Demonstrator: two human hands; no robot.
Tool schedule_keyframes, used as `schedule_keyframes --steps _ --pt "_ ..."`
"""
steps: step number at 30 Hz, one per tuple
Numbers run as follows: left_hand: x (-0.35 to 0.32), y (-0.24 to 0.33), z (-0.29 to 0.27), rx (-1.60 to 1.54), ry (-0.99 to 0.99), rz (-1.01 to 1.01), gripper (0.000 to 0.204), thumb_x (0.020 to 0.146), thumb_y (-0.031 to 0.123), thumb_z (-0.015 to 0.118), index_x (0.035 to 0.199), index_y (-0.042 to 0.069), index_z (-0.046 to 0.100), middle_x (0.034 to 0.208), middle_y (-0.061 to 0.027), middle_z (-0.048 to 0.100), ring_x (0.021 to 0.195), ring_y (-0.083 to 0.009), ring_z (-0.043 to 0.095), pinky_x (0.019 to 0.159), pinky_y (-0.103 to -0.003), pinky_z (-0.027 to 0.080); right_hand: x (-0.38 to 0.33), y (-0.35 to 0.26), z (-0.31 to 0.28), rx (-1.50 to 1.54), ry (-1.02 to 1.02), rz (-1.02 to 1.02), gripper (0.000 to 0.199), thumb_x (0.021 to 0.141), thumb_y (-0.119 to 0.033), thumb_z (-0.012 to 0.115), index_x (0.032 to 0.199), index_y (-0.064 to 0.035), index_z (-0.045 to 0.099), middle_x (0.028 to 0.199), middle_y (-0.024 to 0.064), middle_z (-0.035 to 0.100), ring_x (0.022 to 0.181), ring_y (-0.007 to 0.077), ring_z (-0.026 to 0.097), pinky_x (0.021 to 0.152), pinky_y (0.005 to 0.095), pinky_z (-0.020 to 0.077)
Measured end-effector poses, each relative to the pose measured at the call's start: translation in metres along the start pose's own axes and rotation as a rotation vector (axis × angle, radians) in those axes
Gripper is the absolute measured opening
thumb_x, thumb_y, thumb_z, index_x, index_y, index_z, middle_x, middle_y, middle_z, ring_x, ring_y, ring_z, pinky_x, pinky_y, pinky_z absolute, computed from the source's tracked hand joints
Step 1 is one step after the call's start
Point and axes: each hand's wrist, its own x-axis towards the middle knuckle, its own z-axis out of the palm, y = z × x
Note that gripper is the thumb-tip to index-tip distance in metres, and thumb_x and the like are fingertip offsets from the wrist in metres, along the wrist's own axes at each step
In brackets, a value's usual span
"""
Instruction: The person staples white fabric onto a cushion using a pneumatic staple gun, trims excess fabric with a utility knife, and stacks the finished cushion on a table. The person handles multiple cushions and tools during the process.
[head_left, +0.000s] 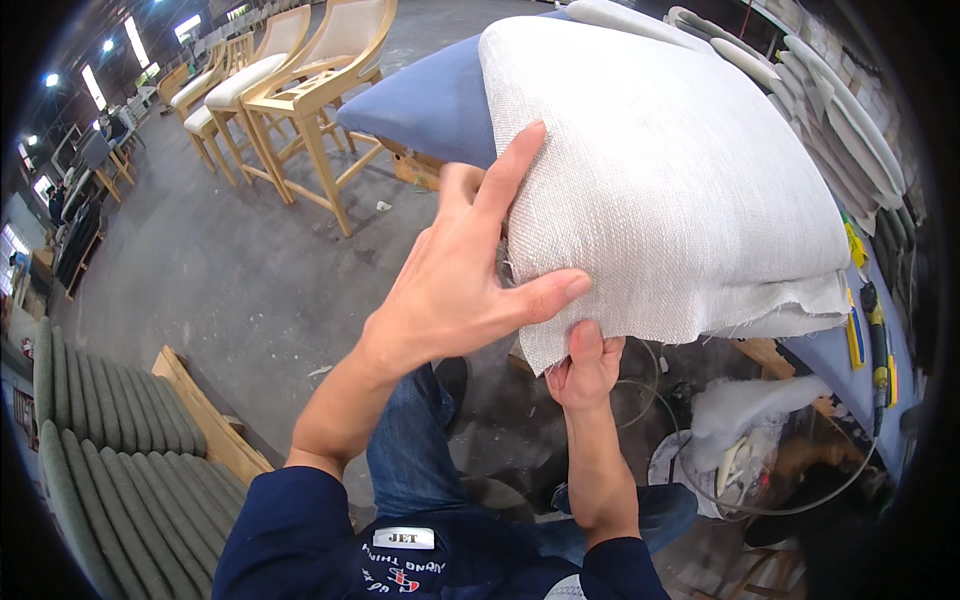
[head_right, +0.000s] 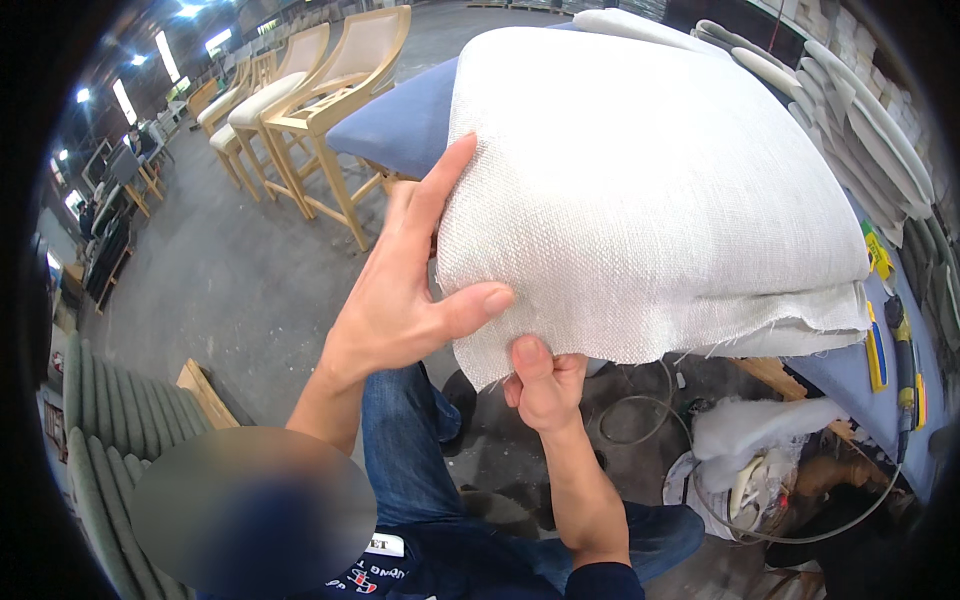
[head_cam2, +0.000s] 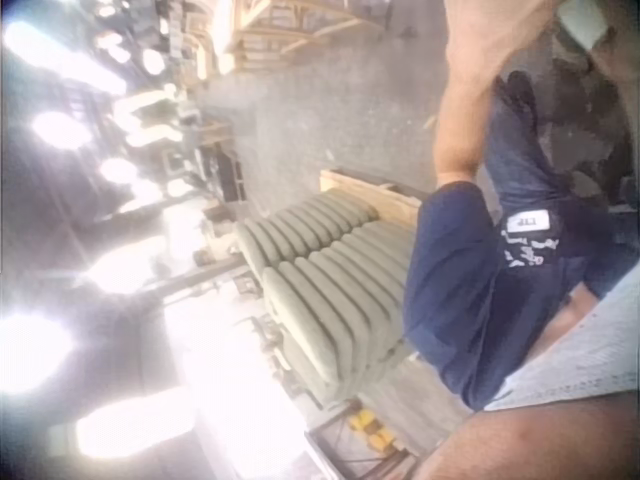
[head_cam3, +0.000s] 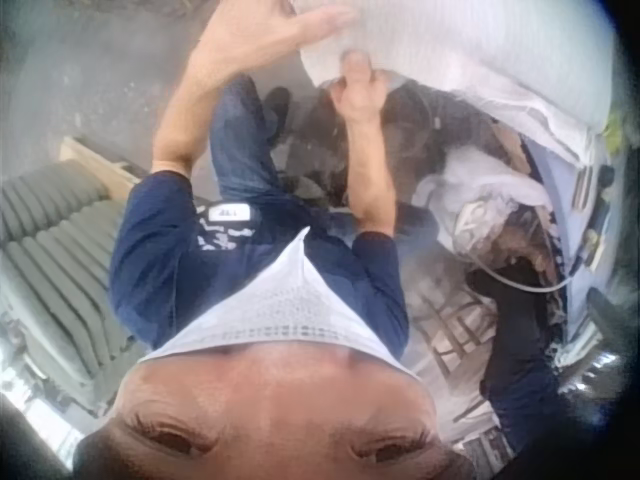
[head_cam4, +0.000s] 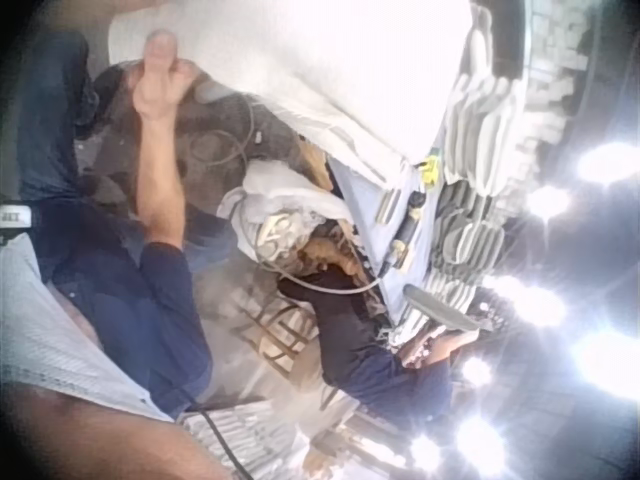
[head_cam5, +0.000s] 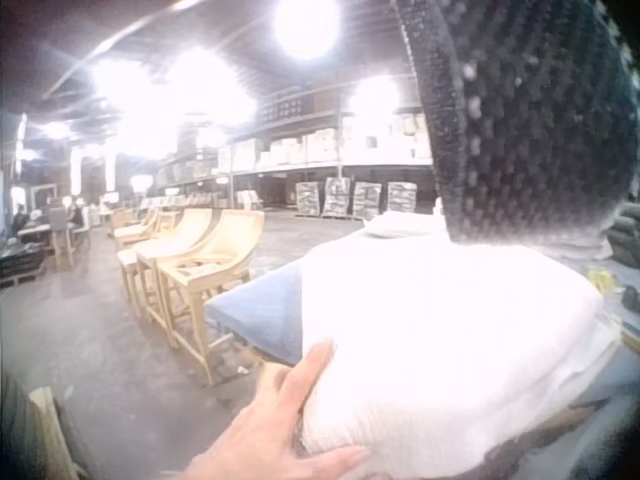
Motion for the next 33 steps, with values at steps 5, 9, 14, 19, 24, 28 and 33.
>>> schedule_keyframes --steps 5,9,14,19,24,28,33 --pt "-0.001 -0.021 0.027 0.052 0.269 0.323 0.095 0.084 0.036 0.071 0.165 0.001 0.034 0.161 -0.0305 0.03 0.149 -0.0421 0.034 0.121 -0.053 0.031 -0.003 0.0 0.002 -0.007 -0.003 -0.003 0.034 0.108 -0.031 0.063 0.121 0.0001 0.063 0.09 0.0061 0.066 0.059 0.0084 0.056 0.049 0.025 0.0426" --pt "0.024 -0.033 0.029 0.005 0.312 0.606 0.082 0.084 0.031 0.066 0.158 0.002 0.046 0.166 -0.0298 0.026 0.152 -0.0438 0.031 0.122 -0.054 0.029 -0.001 0.003 -0.002 -0.054 0.015 -0.038 0.032 0.108 -0.031 0.064 0.118 -0.0003 0.065 0.085 0.0048 0.066 0.056 0.008 0.055 0.047 0.0248 0.0415" --pt "0.026 -0.035 0.03 -0.143 0.221 0.63 0.071 0.081 0.019 0.069 0.151 0.01 0.056 0.167 -0.0274 0.023 0.151 -0.0481 0.031 0.122 -0.056 0.032 0.015 0.014 -0.008 -0.204 0.042 -0.138 0.03 0.107 -0.03 0.065 0.114 -0.0008 0.068 0.079 0.0032 0.066 0.053 0.0074 0.054 0.045 0.0245 0.0401" --pt "0.027 -0.03 0.028 -0.092 0.2 0.64 0.082 0.078 0.013 0.072 0.155 0.005 0.047 0.168 -0.0252 0.029 0.157 -0.0405 0.028 0.126 -0.054 0.025 0.027 0.053 -0.028 -0.302 0.036 -0.183 0.033 0.108 -0.034 0.065 0.109 -0.0013 0.07 0.077 0.0026 0.067 0.056 0.0079 0.056 0.046 0.0247 0.0416" --pt "0.028 -0.029 0.015 -0.081 0.1 0.626 0.091 0.073 0.008 0.08 0.158 0.007 0.045 0.171 -0.0239 0.024 0.159 -0.0425 0.023 0.127 -0.055 0.022 0.047 0.032 -0.014 -0.441 0.086 -0.317 0.04 0.106 -0.041 0.066 0.108 -0.0016 0.069 0.079 0.0027 0.068 0.059 0.0083 0.058 0.049 0.0248 0.0439" --pt "0.027 -0.031 0.014 -0.096 0.075 0.627 0.095 0.073 0.006 0.081 0.16 0.007 0.042 0.172 -0.0235 0.021 0.161 -0.0436 0.019 0.128 -0.055 0.021 0.049 0.034 -0.015 -0.374 0.075 -0.296 0.041 0.104 -0.044 0.067 0.105 -0.0028 0.069 0.079 0.0027 0.068 0.059 0.0085 0.058 0.049 0.025 0.0443" --pt "0.03 -0.029 0.012 -0.146 0.046 0.615 0.096 0.074 0.004 0.078 0.162 0.006 0.04 0.173 -0.0242 0.018 0.161 -0.0446 0.017 0.128 -0.055 0.02 0.041 0.036 -0.016 -0.153 0.045 -0.179 0.033 0.108 -0.037 0.065 0.101 -0.0047 0.068 0.079 0.0025 0.068 0.054 0.008 0.055 0.046 0.0256 0.042"
